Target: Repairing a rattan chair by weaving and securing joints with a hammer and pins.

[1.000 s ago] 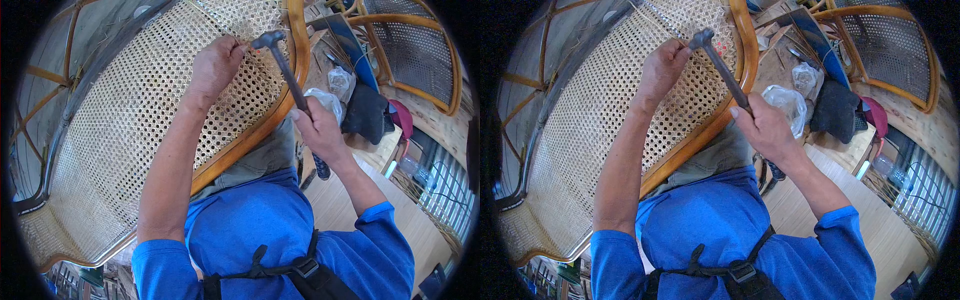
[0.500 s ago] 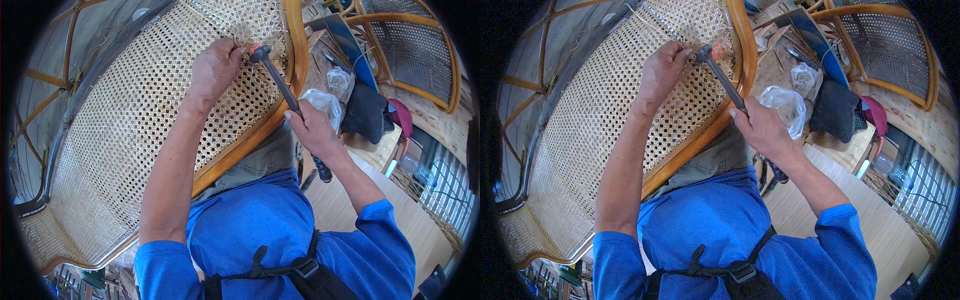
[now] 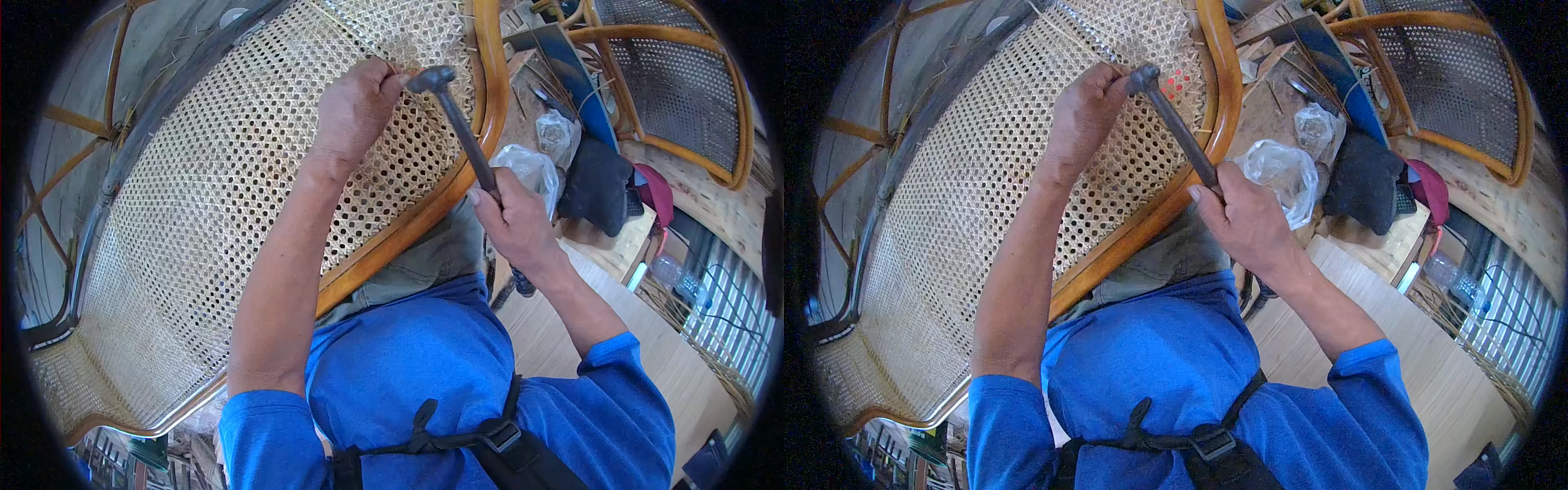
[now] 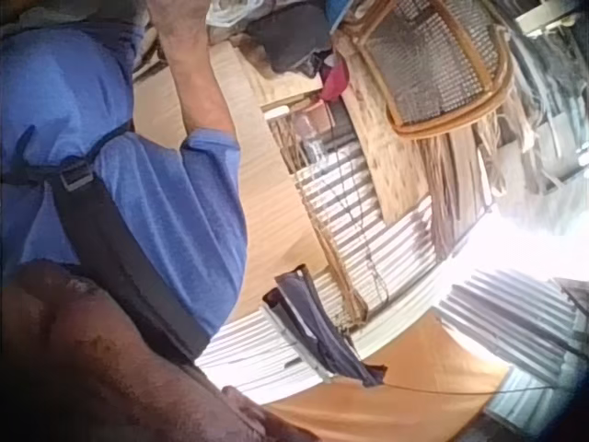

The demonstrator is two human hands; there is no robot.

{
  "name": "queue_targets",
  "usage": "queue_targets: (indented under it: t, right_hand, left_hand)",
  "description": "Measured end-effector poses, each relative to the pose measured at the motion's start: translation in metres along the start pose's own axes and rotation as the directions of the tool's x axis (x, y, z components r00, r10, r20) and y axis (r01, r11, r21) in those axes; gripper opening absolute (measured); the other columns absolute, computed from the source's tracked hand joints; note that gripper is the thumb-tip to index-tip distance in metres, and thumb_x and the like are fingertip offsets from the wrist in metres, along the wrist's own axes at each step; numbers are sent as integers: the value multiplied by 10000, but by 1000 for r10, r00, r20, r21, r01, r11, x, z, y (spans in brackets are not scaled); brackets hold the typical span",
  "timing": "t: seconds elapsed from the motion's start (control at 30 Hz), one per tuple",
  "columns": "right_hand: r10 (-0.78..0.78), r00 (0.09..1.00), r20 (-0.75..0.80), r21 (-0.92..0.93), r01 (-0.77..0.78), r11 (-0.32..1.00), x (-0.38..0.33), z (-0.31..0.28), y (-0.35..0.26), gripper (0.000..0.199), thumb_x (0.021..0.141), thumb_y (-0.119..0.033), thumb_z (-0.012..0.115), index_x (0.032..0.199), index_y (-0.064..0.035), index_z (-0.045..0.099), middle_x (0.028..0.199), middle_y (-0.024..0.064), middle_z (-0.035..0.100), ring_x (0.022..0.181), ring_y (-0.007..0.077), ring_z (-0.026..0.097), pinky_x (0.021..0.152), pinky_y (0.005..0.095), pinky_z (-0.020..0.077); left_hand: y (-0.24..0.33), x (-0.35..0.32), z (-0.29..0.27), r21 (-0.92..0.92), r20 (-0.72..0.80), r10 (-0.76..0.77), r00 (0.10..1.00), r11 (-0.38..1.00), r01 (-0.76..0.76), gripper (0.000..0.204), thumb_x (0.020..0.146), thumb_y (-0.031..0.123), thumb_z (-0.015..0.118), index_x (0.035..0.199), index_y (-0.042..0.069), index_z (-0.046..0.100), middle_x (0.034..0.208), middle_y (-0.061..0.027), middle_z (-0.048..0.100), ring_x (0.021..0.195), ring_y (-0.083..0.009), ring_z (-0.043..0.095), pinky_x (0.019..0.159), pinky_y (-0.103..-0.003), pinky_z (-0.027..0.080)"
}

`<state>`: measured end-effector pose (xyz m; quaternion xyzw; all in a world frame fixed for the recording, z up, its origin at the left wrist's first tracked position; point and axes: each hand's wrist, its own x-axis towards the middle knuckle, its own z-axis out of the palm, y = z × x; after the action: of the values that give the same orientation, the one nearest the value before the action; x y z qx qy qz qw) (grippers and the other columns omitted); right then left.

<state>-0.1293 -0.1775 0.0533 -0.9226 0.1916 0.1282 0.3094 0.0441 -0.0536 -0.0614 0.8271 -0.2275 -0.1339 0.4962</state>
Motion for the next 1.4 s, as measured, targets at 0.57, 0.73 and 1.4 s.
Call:
queue_targets:
  t: [0.57,0.73,1.4]
  right_hand:
    - [84,996,32,-139,-79,987,10,9,14,225,884,-208,597,892,-17,480,676,227,571,655,453,568,556,485,440]
    - [-68,985,-157,31,74,997,-2,-13,-3,203,857,-141,616,936,-9,483,744,166,574,668,296,605,598,417,453]
    - [17,992,126,12,-19,1000,16,-16,5,263,955,-264,493,970,-2,507,765,238,583,760,430,589,637,472,437]
  left_hand:
    - [5,1,-3,-100,62,-127,990,986,133,241,895,304,606,893,67,645,829,-120,652,693,-292,639,633,-379,507]
    - [-12,0,2,-75,-197,135,971,985,-152,241,917,294,565,963,74,652,890,-130,654,711,-285,644,643,-385,523]
    - [36,-110,13,251,86,271,959,925,-284,166,791,203,659,902,110,578,699,-58,569,645,-235,603,565,-378,453]
